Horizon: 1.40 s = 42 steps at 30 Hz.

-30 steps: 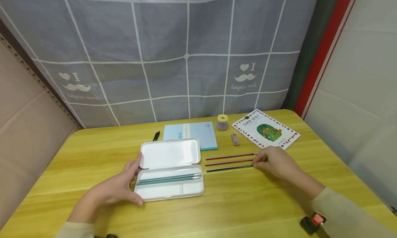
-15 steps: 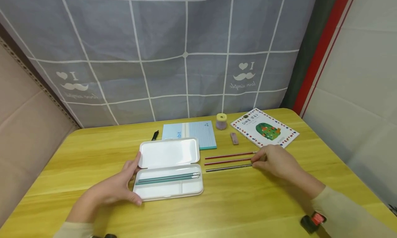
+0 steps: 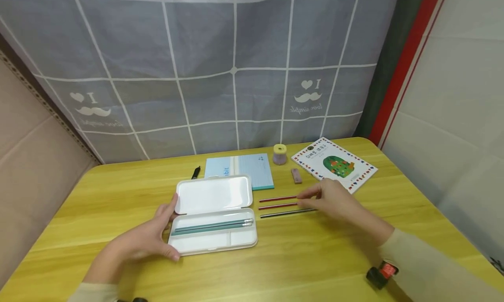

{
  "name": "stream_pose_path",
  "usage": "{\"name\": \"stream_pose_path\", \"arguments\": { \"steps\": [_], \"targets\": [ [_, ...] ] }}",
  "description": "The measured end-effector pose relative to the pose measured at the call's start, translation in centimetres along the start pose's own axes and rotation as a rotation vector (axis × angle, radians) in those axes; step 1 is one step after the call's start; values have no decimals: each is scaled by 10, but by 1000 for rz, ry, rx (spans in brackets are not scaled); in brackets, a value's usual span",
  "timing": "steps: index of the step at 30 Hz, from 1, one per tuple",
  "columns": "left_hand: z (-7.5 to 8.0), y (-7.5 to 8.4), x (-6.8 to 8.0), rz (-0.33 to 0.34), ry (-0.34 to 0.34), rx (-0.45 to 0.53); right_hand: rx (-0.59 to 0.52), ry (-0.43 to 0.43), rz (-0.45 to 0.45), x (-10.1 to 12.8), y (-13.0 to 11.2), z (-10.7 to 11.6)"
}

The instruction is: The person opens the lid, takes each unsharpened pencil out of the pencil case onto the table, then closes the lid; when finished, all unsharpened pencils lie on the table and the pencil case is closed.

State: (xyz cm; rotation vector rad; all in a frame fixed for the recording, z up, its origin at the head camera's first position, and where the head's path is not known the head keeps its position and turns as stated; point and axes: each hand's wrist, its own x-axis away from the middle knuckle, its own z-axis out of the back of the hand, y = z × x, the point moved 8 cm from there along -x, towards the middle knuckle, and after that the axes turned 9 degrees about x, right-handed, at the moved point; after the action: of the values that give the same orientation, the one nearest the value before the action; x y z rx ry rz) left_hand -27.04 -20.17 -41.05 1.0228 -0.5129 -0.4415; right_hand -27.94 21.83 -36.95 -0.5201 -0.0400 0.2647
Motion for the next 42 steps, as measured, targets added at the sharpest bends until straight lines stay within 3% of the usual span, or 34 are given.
{"name": "stream_pose_path", "arguments": {
  "steps": [8,13,21,27,34,42],
  "targets": [
    [0,0,2,-4,-6,-2,-49,-23,13,-21,-39,-24],
    [0,1,2,-8,-6,-4,-101,-71,91,-31,-71,-40],
    [0,1,2,-2,-2,19,-30,-108,207,-41,-108,-70],
    [1,0,1,-1,-4,18,26,-140,191,-45,-118,-85],
    [1,0,1,-10,-7,20,123,-123,192,-45,-126,-89],
    [0,-2,0,12,-1,25,153,-125,191,-44,-129,-92]
  ]
}}
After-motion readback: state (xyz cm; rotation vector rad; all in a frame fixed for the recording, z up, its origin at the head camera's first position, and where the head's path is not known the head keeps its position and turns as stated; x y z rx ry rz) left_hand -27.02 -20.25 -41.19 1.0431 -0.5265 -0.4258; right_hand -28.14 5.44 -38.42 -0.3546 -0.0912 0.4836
